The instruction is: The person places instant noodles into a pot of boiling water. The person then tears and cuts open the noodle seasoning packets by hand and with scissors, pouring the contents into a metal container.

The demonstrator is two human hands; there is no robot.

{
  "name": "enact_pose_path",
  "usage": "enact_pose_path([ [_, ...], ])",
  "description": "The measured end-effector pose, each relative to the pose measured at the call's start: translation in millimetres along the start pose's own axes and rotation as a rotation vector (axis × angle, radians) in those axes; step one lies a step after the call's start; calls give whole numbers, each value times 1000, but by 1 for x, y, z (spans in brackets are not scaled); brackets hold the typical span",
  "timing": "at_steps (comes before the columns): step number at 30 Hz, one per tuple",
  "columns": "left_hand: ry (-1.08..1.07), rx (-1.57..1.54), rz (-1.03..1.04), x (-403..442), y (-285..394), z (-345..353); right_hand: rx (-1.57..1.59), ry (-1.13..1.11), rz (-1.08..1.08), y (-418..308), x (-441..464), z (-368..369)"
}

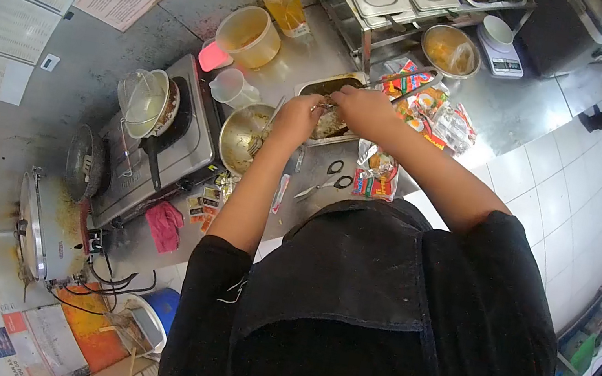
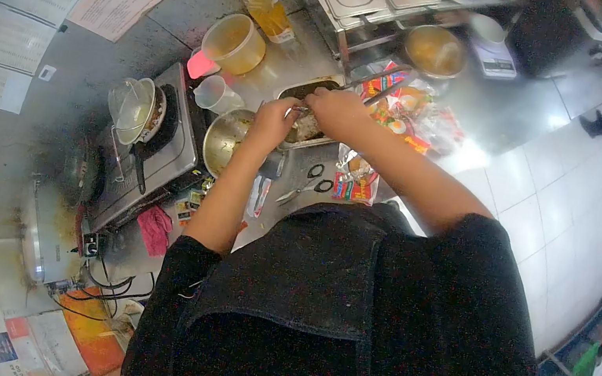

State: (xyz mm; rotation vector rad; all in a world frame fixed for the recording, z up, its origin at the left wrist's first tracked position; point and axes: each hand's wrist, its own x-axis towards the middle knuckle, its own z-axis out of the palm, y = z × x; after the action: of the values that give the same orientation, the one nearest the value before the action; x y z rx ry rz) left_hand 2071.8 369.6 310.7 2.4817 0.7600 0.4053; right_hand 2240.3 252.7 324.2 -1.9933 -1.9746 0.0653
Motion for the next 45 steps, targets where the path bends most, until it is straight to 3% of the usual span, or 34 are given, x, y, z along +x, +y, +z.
enact_pose_path([
  [2, 40, -147, -22, -3, -1, -2, -82, -173, -15, 4, 17, 9],
  [5, 150, -229, -79, -9, -3, 0, -99, -252, 31, 8, 26, 8],
  [8, 250, -100, -79, -12, -9, 4, -62, -222, 82, 13, 27, 9],
  [11, 179, 110, -125, -12, -6, 5, -81, -211, 70, 17, 27, 9],
  [17, 148, 238, -274, -3, 24, -3, -58, -122, 85, 19, 27, 8],
  [24, 53, 292, -110, -2, 5, 10, -41, -158, 95, 15, 28, 3],
  [29, -39, 317, -199, -6, 24, 1, 14, -93, 153, 8, 26, -4],
  [33, 33, 177, -213, -4, 15, 8, 178, 62, 115, 11, 24, -1],
  [38, 184, -87, -115, 1, 0, 14, 110, -12, 150, 13, 23, 0],
  [45, 156, -96, -139, 0, 7, 6, 71, 45, 153, 5, 22, -2],
])
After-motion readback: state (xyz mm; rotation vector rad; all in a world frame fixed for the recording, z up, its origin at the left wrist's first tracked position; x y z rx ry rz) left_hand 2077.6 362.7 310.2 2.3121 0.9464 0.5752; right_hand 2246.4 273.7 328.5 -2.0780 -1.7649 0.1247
